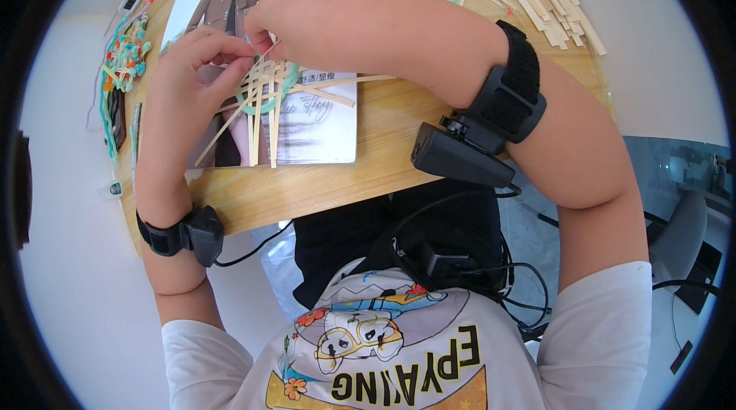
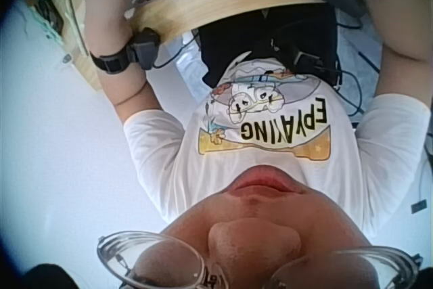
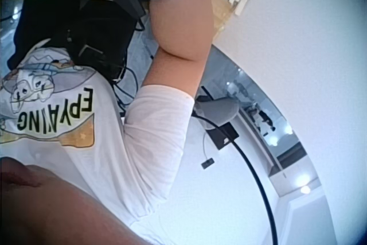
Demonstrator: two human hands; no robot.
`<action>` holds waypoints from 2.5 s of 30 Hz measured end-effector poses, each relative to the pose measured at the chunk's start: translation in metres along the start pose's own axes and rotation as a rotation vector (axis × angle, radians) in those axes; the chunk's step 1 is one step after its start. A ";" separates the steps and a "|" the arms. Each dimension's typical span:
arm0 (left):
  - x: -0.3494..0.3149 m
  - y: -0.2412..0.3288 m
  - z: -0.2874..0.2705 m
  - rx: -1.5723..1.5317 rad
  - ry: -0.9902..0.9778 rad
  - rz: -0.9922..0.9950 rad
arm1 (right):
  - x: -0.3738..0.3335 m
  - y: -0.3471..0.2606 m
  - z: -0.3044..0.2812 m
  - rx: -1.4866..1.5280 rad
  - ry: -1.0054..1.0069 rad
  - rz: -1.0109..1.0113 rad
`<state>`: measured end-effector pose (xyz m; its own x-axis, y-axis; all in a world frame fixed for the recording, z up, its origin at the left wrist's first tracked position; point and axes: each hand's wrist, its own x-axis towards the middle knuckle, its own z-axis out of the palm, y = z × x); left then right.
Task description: A person weaves thin bamboo strips into a pattern on a table.
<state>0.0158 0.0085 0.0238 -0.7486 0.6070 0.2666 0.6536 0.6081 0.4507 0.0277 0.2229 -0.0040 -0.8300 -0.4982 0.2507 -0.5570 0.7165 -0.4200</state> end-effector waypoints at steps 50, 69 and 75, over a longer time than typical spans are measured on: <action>0.006 -0.013 -0.006 -0.194 0.225 -0.127 | -0.008 -0.021 -0.060 0.111 0.116 0.060; 0.003 -0.007 0.000 -0.085 -0.045 -0.170 | -0.001 -0.020 -0.061 0.171 -0.076 0.214; 0.004 -0.011 0.004 -0.111 -0.068 -0.182 | -0.007 -0.018 -0.055 0.087 0.044 0.176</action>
<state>0.0060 0.0060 0.0165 -0.8415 0.5277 0.1154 0.4890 0.6535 0.5778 0.0419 0.2406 0.0496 -0.9158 -0.3462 0.2036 -0.4003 0.7448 -0.5340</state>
